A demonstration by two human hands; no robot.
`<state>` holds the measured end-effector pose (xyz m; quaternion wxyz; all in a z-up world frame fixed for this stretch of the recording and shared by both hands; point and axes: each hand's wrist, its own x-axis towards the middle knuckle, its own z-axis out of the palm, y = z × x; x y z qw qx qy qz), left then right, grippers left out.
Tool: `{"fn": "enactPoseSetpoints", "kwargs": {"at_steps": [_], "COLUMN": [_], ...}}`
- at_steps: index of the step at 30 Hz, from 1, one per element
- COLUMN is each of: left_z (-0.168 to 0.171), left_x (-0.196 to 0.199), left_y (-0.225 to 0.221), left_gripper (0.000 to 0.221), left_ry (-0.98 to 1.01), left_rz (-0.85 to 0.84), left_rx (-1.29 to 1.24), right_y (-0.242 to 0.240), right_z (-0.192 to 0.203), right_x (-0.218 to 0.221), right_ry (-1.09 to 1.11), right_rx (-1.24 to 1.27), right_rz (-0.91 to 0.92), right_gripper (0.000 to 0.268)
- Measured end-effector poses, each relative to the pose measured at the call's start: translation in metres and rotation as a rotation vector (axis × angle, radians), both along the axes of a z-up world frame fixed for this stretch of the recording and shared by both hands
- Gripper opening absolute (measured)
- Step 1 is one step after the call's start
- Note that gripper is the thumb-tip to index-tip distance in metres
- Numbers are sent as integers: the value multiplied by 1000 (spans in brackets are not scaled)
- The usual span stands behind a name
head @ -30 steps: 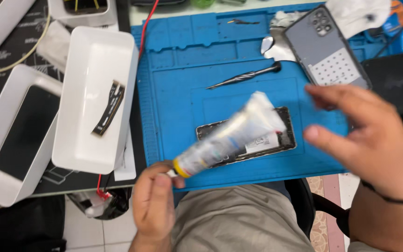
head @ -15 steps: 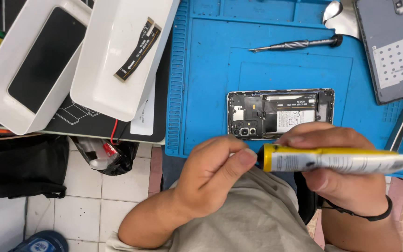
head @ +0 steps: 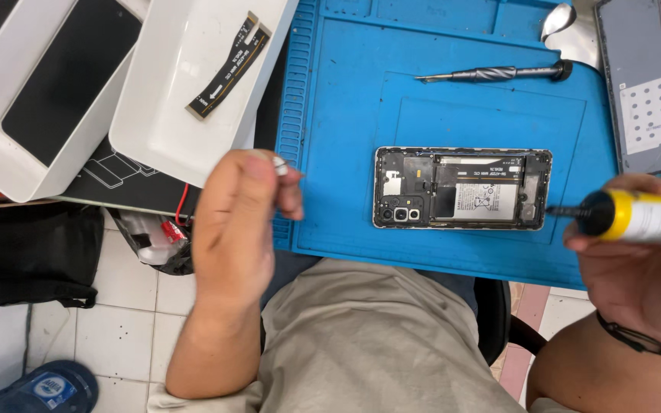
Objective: The person uses a hot air gun to heat the edges of a smartphone back cover, then applies adhesive to the phone frame and back cover. They align and press the back cover onto the phone body to complete the reassembly.
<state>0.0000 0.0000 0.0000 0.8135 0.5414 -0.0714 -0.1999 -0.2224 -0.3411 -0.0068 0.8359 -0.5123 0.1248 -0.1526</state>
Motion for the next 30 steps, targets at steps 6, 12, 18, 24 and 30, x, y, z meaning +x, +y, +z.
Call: {"fn": "enactPoseSetpoints", "kwargs": {"at_steps": [6,12,18,24,30], "left_z": [-13,-20,-22,-19,-20], "left_x": [4,3,1,2,3], "left_y": [-28,-33,-32,-29,-28], "left_gripper": [22,23,20,20,19], "left_ry": [-307,-399,-457,-514,-524], "left_rz": [-21,104,106,106,106], "left_rx": [305,395,436,462,463], "right_y": [-17,-2,58,91,94], "right_z": [-22,-1,26,31,26], "right_x": [4,28,70,102,109], "right_ry": [-69,-7,113,255,275], "right_rx": [215,124,-281,-504,-684], "right_rz": [-36,-170,-91,107,130], "right_gripper": [33,33,33,28,31]}}
